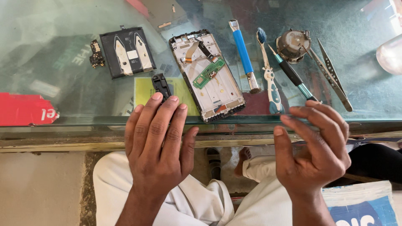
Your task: The person works on a disassembled smartphone at a glass table, prying at the frame with a blue-handled spudger, brushing the internal components with a toothbrush, and using tweezers and a screwdriver on small parts. They lift and reposition the phone frame while cleaning and adjusting its internals.
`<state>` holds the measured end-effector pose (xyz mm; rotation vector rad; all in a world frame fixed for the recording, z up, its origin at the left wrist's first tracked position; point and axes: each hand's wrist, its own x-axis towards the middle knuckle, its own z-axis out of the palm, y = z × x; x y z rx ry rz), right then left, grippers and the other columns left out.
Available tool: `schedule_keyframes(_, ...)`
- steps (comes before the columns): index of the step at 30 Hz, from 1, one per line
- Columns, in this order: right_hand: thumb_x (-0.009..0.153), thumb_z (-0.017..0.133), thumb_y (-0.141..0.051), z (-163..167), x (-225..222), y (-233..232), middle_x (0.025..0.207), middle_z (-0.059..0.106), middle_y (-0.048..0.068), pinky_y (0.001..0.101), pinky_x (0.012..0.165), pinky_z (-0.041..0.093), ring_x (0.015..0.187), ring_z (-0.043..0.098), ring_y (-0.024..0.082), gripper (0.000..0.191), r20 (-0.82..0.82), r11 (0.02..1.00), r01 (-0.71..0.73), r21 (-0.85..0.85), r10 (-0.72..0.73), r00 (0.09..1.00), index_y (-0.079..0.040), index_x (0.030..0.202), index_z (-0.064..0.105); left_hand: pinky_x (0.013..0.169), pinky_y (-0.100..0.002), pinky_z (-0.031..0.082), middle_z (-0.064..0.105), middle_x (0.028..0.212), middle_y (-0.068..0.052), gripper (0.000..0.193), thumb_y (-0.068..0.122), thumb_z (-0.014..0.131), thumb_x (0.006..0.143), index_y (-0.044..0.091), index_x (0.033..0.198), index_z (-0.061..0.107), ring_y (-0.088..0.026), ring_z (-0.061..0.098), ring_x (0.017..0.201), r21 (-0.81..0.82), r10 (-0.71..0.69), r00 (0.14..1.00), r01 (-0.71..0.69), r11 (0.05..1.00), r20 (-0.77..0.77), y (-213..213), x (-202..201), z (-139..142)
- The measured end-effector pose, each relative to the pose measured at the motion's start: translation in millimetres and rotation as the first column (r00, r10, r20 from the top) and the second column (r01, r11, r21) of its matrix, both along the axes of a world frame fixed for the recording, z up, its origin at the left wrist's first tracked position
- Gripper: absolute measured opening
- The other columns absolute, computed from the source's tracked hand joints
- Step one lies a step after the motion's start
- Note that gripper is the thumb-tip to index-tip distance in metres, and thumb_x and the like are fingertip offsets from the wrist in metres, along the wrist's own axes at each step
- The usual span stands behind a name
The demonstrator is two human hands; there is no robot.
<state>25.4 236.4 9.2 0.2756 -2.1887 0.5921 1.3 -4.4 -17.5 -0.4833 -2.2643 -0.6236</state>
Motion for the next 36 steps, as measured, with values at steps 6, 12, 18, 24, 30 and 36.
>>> schedule_keyframes(6,0.099,0.074,-0.013,16.7,-9.4,16.3,0.129,0.067,0.010,0.0381,0.109,0.049,0.130,0.057,0.027,0.018,0.129,0.990,0.141,0.030,-0.144,0.981,-0.004,0.115,0.073,0.120,-0.051,0.033,0.063,0.142,-0.014,0.046,0.034,0.067,0.104,-0.001,0.134,0.068,-0.034,0.053,0.140,-0.046,0.026,0.999,-0.024,0.999,0.029,-10.2,-1.9,0.9)
schedule_keyframes(12,0.109,0.074,-0.011,25.2,-6.8,6.1,0.126,0.073,0.008,0.0349,0.106,0.051,0.123,0.062,0.021,0.012,0.109,0.986,0.094,0.139,-0.109,0.988,-0.007,0.120,0.076,0.121,-0.052,0.031,0.060,0.146,-0.015,0.051,0.040,0.065,0.105,0.000,0.136,0.066,-0.035,0.049,0.143,0.004,-0.054,0.999,0.054,0.999,0.001,4.1,0.9,-7.2)
schedule_keyframes(18,0.096,0.076,-0.016,64.6,-44.7,-21.5,0.105,0.077,0.010,0.0395,0.089,0.054,0.101,0.070,0.028,0.019,0.261,0.967,-0.070,0.243,0.005,0.965,-0.003,0.110,0.077,0.123,-0.048,0.023,0.062,0.147,-0.010,0.049,0.044,0.061,0.109,0.006,0.140,0.064,-0.031,0.051,0.142,-0.075,-0.125,0.991,0.122,0.990,-0.045,24.2,-4.7,-22.9)
schedule_keyframes(24,0.094,0.075,-0.032,81.7,-90.2,-40.7,0.082,0.076,0.013,0.0467,0.079,0.053,0.078,0.071,0.031,0.031,0.576,0.894,-0.018,0.448,-0.273,0.770,-0.006,0.110,0.077,0.125,-0.044,0.015,0.065,0.144,-0.003,0.039,0.043,0.062,0.112,0.014,0.138,0.064,-0.024,0.055,0.140,-0.092,-0.034,0.979,0.015,0.996,-0.200,35.8,-18.8,-42.4)
schedule_keyframes(30,0.091,0.069,-0.015,82.4,-94.0,-40.0,0.068,0.073,0.011,0.0419,0.068,0.055,0.059,0.068,0.024,0.018,0.502,0.933,0.050,0.355,-0.236,0.832,-0.004,0.104,0.076,0.123,-0.042,0.019,0.066,0.140,-0.001,0.035,0.043,0.060,0.112,0.017,0.135,0.064,-0.022,0.057,0.134,-0.068,-0.021,0.941,-0.002,0.998,-0.338,38.6,-33.1,-59.8)
schedule_keyframes(36,0.097,0.061,0.001,65.2,-27.8,-29.7,0.078,0.069,0.015,0.0243,0.056,0.050,0.060,0.066,0.013,0.009,0.244,0.840,-0.091,-0.536,0.257,0.935,0.006,0.103,0.064,0.124,-0.042,0.019,0.066,0.143,-0.002,0.031,0.042,0.052,0.113,0.018,0.132,0.053,-0.021,0.056,0.137,-0.052,-0.009,0.908,-0.014,0.999,-0.419,39.8,-41.5,-67.4)
